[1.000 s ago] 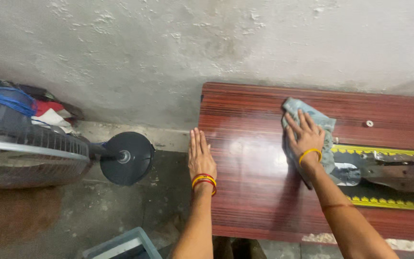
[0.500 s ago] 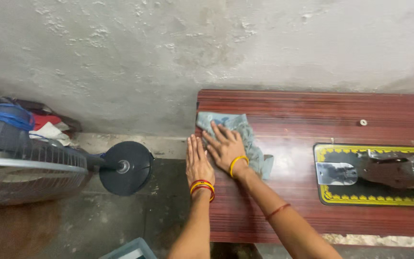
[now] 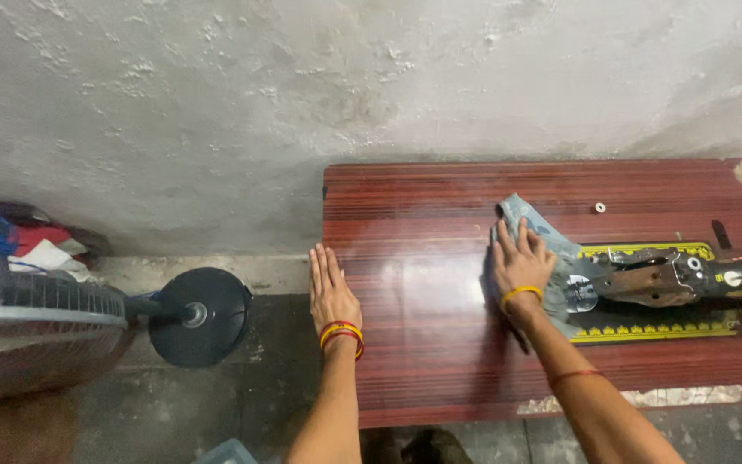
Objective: The person wipes the wooden table and the black sewing machine with a cloth, then handles the drive belt at the base of the machine. The person cleans the table surface, the machine body, and the handwheel, then inspects the belt.
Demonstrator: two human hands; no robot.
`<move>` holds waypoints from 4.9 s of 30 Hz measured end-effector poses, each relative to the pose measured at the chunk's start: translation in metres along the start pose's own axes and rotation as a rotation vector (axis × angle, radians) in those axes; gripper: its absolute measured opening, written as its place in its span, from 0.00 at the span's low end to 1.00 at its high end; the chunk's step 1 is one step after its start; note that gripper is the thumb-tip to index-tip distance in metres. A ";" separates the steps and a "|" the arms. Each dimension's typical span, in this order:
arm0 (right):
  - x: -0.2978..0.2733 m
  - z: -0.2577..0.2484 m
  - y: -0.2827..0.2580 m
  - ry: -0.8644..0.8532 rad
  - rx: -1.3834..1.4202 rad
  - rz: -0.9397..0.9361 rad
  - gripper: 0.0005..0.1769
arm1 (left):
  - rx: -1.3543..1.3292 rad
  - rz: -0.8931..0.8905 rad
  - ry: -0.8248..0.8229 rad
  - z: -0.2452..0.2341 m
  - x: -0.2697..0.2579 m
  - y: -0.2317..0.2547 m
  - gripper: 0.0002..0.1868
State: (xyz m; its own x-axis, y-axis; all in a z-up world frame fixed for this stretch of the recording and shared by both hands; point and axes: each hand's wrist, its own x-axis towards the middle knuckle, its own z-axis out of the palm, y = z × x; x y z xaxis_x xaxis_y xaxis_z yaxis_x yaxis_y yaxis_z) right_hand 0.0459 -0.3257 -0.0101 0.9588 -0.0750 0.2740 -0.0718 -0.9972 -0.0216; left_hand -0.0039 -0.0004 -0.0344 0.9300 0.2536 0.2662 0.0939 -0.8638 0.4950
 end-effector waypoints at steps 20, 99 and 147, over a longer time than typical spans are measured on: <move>-0.026 -0.017 0.042 0.144 -0.019 -0.128 0.28 | -0.016 -0.009 -0.008 -0.003 0.001 0.003 0.29; 0.182 0.005 -0.081 -0.683 -0.111 -0.928 0.43 | 0.236 0.009 -0.644 0.103 0.028 0.255 0.31; 0.200 0.013 0.255 -0.543 0.287 -1.707 0.29 | 0.030 0.270 -0.183 0.177 0.105 0.278 0.30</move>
State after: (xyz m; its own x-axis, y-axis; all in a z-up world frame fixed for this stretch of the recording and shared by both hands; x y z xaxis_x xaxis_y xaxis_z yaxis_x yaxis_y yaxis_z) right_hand 0.2232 -0.5949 0.0273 -0.1021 0.9851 -0.1381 0.9668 0.0656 -0.2470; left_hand 0.1829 -0.2906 -0.0152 0.9708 -0.0667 0.2305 -0.1572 -0.9025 0.4010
